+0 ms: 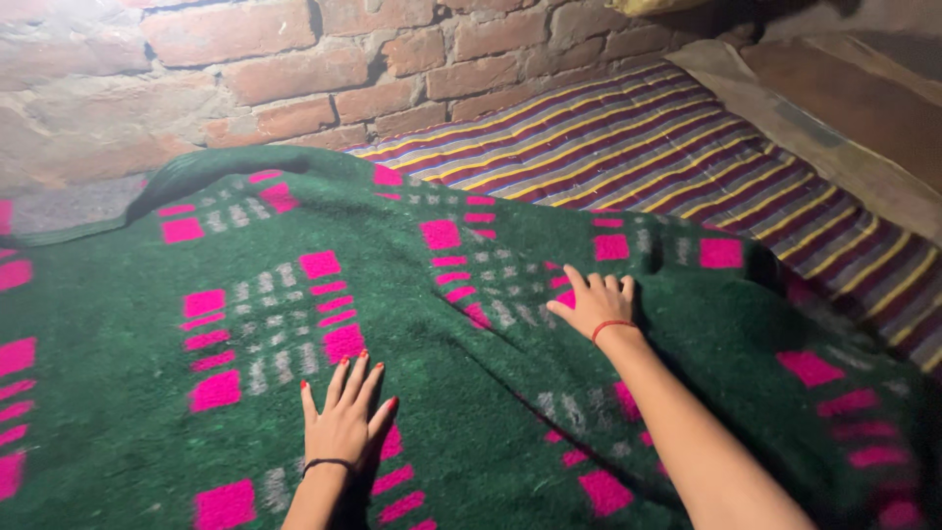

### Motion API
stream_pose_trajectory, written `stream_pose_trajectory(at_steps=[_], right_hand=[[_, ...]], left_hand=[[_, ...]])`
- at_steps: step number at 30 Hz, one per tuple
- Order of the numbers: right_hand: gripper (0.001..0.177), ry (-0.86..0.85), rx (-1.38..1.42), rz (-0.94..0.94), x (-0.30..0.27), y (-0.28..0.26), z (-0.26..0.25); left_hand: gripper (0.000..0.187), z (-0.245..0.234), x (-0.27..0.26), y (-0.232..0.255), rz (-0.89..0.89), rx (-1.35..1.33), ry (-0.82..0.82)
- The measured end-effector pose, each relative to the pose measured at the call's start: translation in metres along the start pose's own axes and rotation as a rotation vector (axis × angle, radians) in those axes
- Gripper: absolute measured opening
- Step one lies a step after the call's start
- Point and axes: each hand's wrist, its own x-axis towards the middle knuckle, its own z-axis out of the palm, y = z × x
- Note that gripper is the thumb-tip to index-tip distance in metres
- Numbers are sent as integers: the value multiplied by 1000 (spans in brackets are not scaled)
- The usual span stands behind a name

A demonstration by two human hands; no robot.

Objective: The person folds a green patterned blanket on a bed. They repeatedly fold the blanket in half, smooth the surface, and adjust the edges to create a compact stack.

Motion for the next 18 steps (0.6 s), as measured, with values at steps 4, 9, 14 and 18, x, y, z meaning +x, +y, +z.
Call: stream_pose_trajectory(at_steps=[4,9,14,18], right_hand=[[90,-74,-70,-120,-3,-15,2],[90,-176,-28,-153,-4,-14,-4],[88,-248,-11,-152,1,-13,-9],[87,-225,-13,-162,1,-13,-2]], left_hand=[[65,7,2,0,-115,46,-9],[63,7,9,9,-164,95,-76],[66,4,16,9,-130,195,-231],[67,7,13,4,-83,258,-275]])
